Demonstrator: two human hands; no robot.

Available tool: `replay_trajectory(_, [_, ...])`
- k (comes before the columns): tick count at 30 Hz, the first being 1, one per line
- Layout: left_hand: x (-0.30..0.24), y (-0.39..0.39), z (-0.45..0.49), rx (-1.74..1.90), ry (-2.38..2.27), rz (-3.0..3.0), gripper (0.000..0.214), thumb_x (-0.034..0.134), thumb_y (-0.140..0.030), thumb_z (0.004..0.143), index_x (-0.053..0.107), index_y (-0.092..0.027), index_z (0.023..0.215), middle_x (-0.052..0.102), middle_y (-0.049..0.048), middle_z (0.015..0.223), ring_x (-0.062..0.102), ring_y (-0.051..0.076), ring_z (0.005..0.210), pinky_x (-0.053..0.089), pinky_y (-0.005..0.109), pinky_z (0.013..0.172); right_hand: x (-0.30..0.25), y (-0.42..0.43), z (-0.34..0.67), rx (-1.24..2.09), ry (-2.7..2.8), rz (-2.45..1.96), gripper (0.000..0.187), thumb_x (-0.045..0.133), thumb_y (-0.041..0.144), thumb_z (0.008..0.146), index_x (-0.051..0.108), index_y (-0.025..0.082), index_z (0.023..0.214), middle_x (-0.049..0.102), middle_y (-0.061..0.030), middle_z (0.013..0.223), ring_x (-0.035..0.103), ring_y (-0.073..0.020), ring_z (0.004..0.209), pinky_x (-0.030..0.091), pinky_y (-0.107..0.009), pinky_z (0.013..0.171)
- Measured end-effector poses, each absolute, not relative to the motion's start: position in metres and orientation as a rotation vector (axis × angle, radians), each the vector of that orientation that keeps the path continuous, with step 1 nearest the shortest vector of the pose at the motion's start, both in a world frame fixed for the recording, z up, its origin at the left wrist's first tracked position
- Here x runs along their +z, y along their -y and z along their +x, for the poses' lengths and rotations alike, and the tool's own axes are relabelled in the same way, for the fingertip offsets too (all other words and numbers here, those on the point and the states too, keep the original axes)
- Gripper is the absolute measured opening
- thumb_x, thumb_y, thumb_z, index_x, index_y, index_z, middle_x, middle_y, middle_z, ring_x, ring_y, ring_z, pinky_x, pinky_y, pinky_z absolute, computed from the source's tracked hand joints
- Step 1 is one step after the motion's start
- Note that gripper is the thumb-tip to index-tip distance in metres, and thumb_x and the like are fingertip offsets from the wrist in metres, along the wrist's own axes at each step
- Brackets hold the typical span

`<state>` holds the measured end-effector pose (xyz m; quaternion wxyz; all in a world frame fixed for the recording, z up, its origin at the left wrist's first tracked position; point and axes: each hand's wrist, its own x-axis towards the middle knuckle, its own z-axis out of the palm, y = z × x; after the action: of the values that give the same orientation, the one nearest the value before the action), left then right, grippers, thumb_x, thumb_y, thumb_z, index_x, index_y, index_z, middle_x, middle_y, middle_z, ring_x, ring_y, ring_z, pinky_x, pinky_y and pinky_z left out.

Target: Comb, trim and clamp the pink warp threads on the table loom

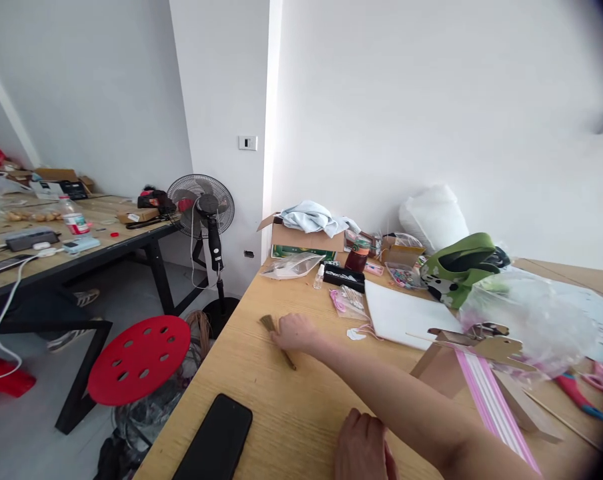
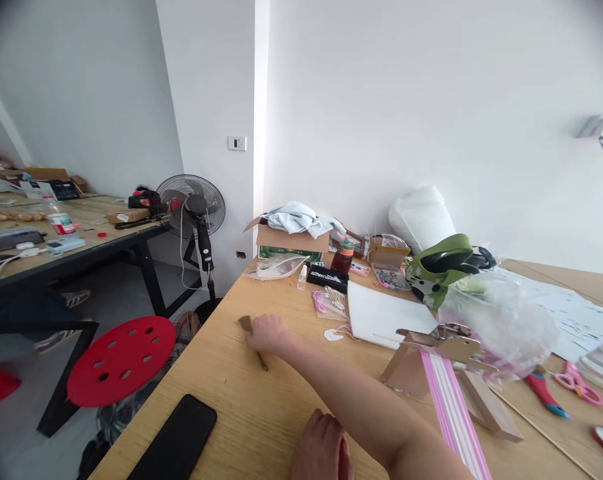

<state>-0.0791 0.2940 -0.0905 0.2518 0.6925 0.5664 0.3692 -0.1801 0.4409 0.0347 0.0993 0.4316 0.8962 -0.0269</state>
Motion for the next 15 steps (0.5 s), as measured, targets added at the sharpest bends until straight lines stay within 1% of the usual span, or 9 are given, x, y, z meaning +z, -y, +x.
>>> replay_trajectory(3, [-0.099, -0.297, -0.078, 1.000, -1.537, 1.879, 0.039, 0.053, -0.007, 0.067, 0.065, -0.018, 0.103, 0.067, 0.0114, 0.102, 0.056, 0.032, 0.097, 0.046, 0.048, 0.084, 0.029, -0.431, -0.188, -0.112, -2.632, 1.238, 0.035, 0.052, 0.033, 0.087, 0.070, 0.013, 0.109, 0.071, -0.0177, 0.107, 0.068, -0.0291, 0.099, 0.054, -0.036, 0.078])
replay_trajectory(7, [-0.094, -0.296, -0.080, 1.030, -1.503, 1.889, 0.040, 0.051, -0.004, 0.067, 0.066, -0.018, 0.102, 0.067, 0.0106, 0.095, 0.056, 0.030, 0.092, 0.048, 0.045, 0.080, 0.029, -0.444, -0.171, -0.091, -2.554, 1.336, 0.030, 0.051, 0.022, 0.088, 0.068, 0.010, 0.110, 0.069, -0.0191, 0.109, 0.067, -0.0284, 0.101, 0.055, -0.036, 0.079])
replay_trajectory(9, [-0.086, -0.292, -0.081, 1.097, -1.497, 1.887, 0.040, 0.048, -0.003, 0.070, 0.066, -0.018, 0.102, 0.067, 0.0097, 0.094, 0.057, 0.028, 0.091, 0.048, 0.043, 0.080, 0.034, -0.454, -0.156, -0.076, -2.510, 1.399, 0.027, 0.053, 0.023, 0.091, 0.066, 0.010, 0.111, 0.068, -0.0184, 0.110, 0.067, -0.0269, 0.100, 0.055, -0.036, 0.080])
replay_trajectory(13, [-0.067, -0.283, -0.085, 1.158, -1.497, 1.920, 0.040, 0.036, -0.003, 0.081, 0.064, -0.016, 0.107, 0.067, 0.0100, 0.097, 0.058, 0.026, 0.095, 0.047, 0.042, 0.086, 0.046, -0.465, -0.128, -0.052, -2.451, 1.501, 0.031, 0.057, 0.035, 0.093, 0.060, 0.014, 0.116, 0.065, -0.0096, 0.114, 0.065, -0.0203, 0.098, 0.055, -0.040, 0.084])
replay_trajectory(15, [-0.061, -0.280, -0.086, 1.178, -1.511, 1.924, 0.040, 0.031, -0.004, 0.085, 0.064, -0.015, 0.105, 0.067, 0.0104, 0.095, 0.059, 0.025, 0.094, 0.047, 0.041, 0.086, 0.052, -0.463, -0.121, -0.028, -2.463, 1.513, 0.029, 0.058, 0.031, 0.093, 0.062, 0.012, 0.114, 0.065, -0.0111, 0.114, 0.065, -0.0213, 0.099, 0.055, -0.040, 0.083])
